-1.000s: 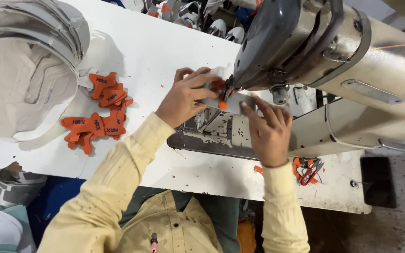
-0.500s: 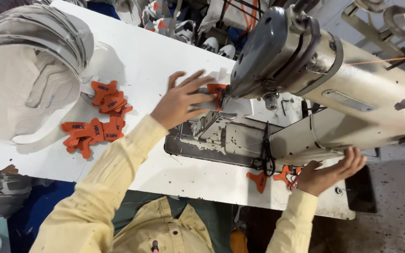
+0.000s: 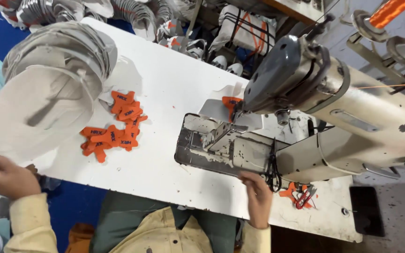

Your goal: The person repeatedly picks up white shoe parts and orange fabric pieces, aligns them, and sews them together using a sewing machine. After each stitch, the person trims excess thread with scissors and places the finished part aside.

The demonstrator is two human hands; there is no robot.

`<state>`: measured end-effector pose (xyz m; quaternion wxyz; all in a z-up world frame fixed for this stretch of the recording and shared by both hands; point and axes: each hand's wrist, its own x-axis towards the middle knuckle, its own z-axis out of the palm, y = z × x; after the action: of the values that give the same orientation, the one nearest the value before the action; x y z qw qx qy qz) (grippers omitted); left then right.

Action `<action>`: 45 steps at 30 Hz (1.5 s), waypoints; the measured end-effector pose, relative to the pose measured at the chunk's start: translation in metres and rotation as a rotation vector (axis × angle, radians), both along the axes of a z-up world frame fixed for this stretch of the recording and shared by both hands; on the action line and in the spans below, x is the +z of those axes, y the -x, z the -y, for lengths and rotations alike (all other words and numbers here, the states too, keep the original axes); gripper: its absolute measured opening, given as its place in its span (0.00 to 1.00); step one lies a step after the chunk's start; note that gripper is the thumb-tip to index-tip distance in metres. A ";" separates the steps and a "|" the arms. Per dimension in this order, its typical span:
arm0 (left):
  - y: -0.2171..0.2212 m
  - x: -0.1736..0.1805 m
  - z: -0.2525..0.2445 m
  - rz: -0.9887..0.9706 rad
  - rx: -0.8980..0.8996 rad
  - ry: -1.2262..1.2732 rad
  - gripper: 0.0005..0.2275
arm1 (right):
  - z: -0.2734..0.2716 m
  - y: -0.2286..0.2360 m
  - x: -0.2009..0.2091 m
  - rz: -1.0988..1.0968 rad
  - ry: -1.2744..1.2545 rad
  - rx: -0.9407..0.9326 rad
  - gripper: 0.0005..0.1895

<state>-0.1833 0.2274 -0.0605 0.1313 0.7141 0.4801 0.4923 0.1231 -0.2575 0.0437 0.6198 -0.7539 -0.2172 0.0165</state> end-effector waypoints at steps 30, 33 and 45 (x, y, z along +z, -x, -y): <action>-0.203 0.129 0.260 0.341 -1.295 0.539 0.24 | -0.039 0.045 -0.017 -0.568 -0.651 0.155 0.15; -0.204 0.141 0.253 0.344 -1.341 0.547 0.22 | -0.042 0.033 -0.018 -0.688 -0.650 0.152 0.14; -0.191 0.150 0.251 0.289 -1.322 0.289 0.33 | -0.059 0.035 -0.002 -0.345 -0.383 0.105 0.09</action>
<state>0.0075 -0.0234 0.0897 0.5602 0.7595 -0.0175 0.3302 0.0885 -0.1989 0.0415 0.7774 -0.5965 -0.1462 0.1356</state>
